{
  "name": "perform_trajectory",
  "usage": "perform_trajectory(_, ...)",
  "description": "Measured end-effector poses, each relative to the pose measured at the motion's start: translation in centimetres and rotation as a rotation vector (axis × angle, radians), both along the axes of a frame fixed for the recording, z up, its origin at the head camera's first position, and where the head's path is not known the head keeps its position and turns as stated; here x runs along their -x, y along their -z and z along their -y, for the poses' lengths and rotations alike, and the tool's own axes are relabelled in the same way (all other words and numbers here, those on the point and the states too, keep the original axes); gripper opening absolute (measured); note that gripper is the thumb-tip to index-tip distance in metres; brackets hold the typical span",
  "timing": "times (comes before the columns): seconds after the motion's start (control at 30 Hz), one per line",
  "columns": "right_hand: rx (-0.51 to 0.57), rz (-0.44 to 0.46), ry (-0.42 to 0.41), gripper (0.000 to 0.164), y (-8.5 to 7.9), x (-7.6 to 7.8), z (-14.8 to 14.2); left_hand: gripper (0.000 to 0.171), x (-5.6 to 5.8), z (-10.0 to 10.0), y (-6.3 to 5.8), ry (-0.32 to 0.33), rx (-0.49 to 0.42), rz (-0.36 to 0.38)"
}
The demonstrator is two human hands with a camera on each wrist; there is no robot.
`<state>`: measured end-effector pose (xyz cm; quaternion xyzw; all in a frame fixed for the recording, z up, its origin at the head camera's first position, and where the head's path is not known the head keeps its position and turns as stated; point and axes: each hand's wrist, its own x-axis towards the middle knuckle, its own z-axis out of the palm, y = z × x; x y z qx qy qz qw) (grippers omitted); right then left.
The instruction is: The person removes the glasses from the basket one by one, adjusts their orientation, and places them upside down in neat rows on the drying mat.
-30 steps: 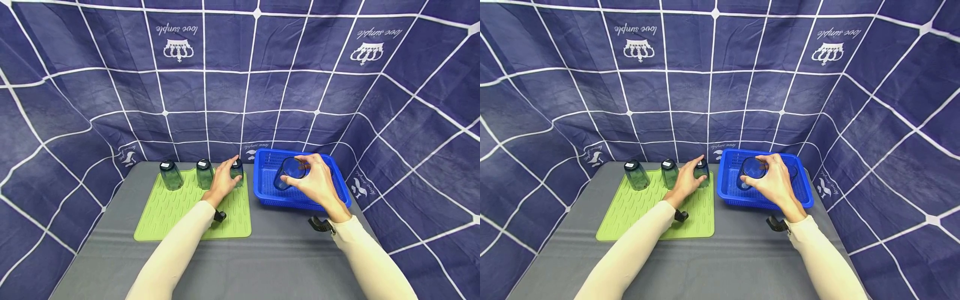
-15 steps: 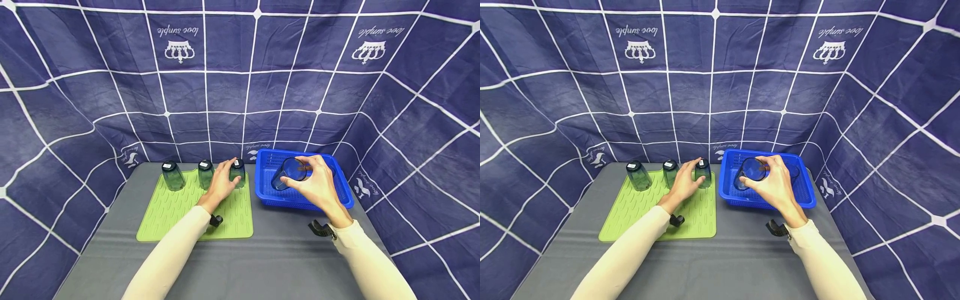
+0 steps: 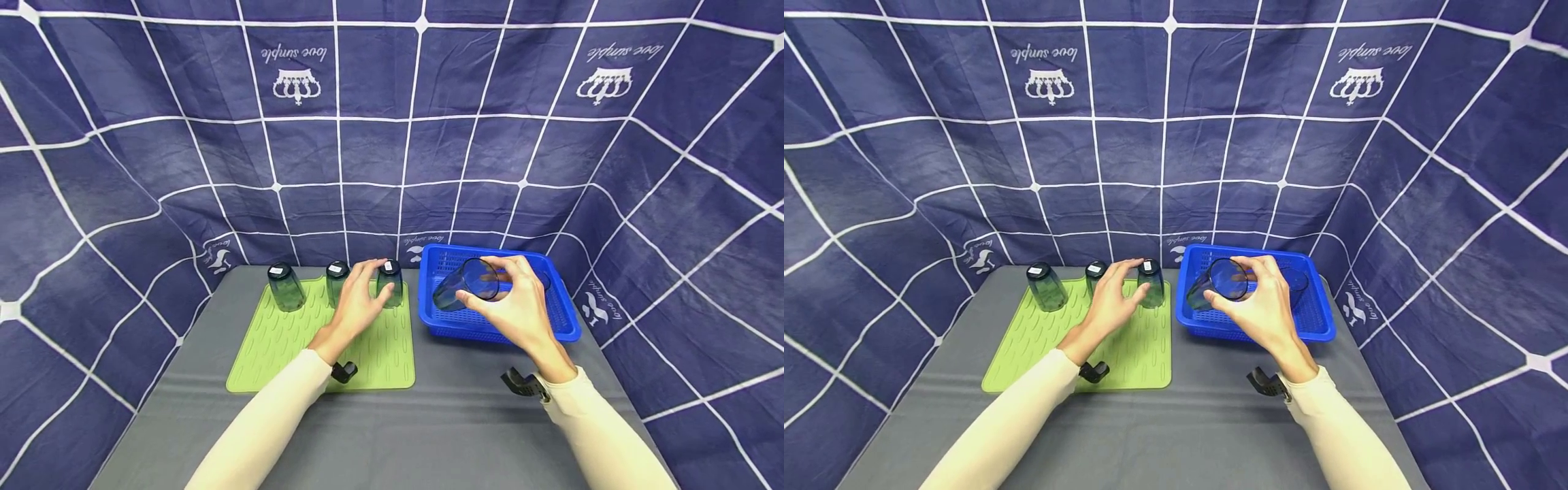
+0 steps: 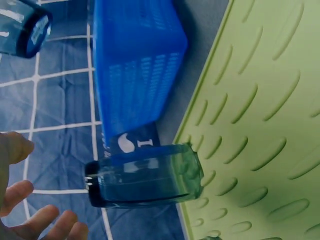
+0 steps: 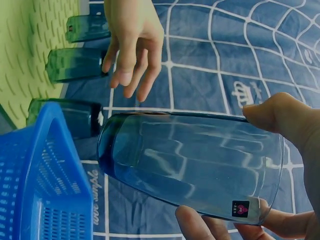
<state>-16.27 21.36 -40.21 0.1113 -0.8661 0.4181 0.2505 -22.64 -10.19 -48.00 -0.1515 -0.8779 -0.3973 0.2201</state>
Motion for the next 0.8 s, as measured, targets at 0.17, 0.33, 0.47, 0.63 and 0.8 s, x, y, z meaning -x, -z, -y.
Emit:
perform_trajectory(0.17, 0.048, 0.014, -0.043, 0.071, -0.1, -0.6, 0.4, 0.051, -1.5, 0.4, -0.5, 0.013, -0.055, -0.029)
perform_trajectory(0.33, 0.118, 0.023, -0.092, 0.072, -0.2, -1.1, 1.2, 0.049, -2.7, 0.7, -1.1, 0.033, -0.089, -0.055)
perform_trajectory(0.47, 0.155, 0.020, -0.129, 0.071, -0.3, -1.4, 1.7, 0.047, -3.5, 0.9, -1.4, 0.048, -0.121, -0.064)
perform_trajectory(0.63, 0.195, 0.027, -0.155, 0.070, -0.5, -1.8, 2.0, 0.046, -4.3, 0.9, -1.8, 0.061, -0.133, -0.076)
perform_trajectory(0.8, 0.246, 0.058, -0.190, 0.067, -0.4, -2.3, 2.1, 0.045, -5.3, 0.9, -2.4, 0.060, -0.141, -0.099)
